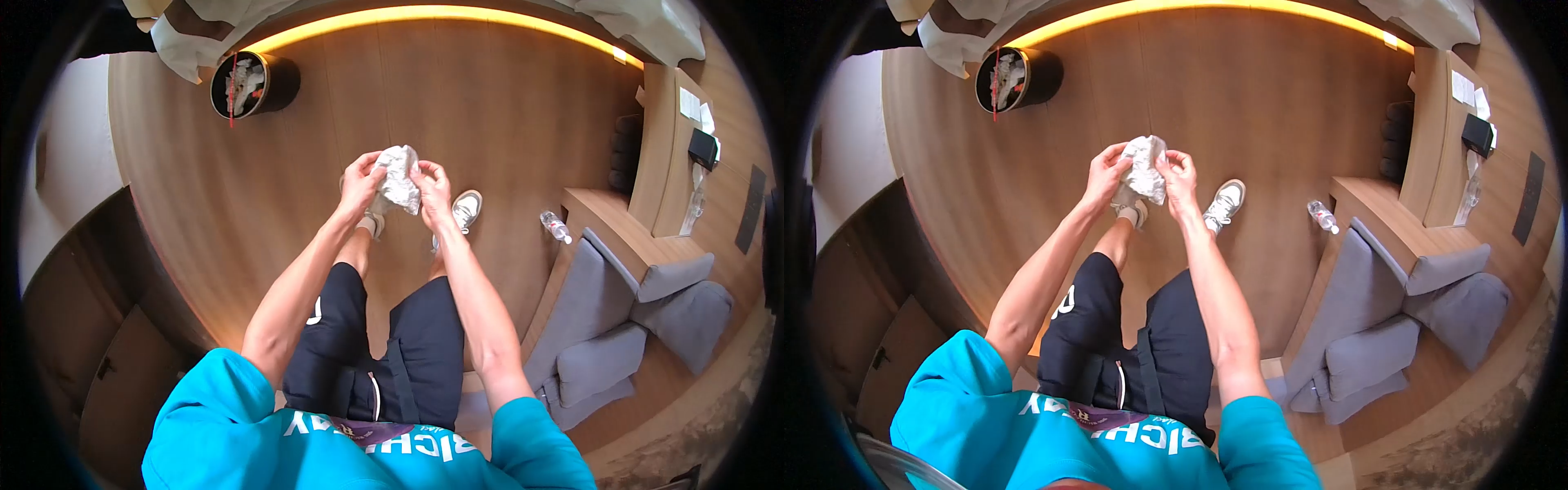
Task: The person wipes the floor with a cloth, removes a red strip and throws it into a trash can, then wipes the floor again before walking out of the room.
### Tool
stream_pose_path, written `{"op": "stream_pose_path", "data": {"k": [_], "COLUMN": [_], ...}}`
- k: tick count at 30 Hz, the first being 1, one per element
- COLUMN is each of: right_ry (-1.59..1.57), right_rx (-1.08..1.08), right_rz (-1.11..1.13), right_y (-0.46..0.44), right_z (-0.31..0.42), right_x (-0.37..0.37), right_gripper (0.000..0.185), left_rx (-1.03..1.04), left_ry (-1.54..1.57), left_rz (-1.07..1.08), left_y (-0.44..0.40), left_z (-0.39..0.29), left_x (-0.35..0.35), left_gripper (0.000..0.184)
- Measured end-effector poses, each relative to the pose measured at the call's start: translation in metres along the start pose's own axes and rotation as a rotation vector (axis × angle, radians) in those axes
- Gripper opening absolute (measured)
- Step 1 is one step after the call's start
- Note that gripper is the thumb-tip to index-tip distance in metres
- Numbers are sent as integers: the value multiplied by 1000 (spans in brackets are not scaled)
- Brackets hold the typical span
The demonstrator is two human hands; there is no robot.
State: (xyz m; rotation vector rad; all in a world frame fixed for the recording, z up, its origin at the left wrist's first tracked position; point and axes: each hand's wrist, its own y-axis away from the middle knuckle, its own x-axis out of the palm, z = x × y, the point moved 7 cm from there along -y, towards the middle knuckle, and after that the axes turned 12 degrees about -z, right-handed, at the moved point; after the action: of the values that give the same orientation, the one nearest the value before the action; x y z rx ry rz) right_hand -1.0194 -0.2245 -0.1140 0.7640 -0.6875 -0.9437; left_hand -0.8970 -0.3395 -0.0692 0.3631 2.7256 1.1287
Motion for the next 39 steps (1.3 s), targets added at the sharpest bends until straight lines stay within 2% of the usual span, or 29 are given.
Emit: {"op": "stream_pose_path", "data": {"k": [1, 5, 7, 10, 12, 16, 20, 27, 29, 33, 36, 39], "right_ry": [9, 23, 286, 351, 337, 359, 391, 474, 480, 393, 457, 463], "right_rx": [76, 38, -167, -181, -302, -281, -299, -352, -338, -353, -439, -414], "right_rz": [-27, -58, -135, -165, -151, -137, -136, -86, -51, 15, 14, -6], "right_y": [11, 15, 21, 24, 31, 17, 20, 42, 55, 95, 127, 164], "right_z": [2, 1, 16, 35, 58, 66, 80, 59, 46, 12, -19, -55], "right_x": [-7, -50, -88, -143, -165, -206, -224, -246, -248, -252, -264, -281], "right_gripper": [40, 39, 41, 42, 44, 44, 44, 42, 39, 37, 37, 34], "left_rx": [-15, -68, -69, -94, -116, 27, 97, 39, 86, 207, 161, 186], "left_ry": [-25, -57, -65, -45, 25, 37, -134, -202, -273, -330, -333, -342], "left_rz": [-21, -53, -77, -92, -116, -118, -170, -238, -170, -151, -156, -163], "left_y": [3, 25, 43, 65, 78, 91, 106, 143, 155, 186, 220, 247], "left_z": [14, 62, 78, 93, 101, 110, 117, 146, 148, 151, 167, 204], "left_x": [0, 15, 29, 66, 84, 121, 138, 123, 113, 79, 55, 36], "left_gripper": [36, 37, 38, 39, 38, 35, 37, 34, 26, 28, 28, 25]}}
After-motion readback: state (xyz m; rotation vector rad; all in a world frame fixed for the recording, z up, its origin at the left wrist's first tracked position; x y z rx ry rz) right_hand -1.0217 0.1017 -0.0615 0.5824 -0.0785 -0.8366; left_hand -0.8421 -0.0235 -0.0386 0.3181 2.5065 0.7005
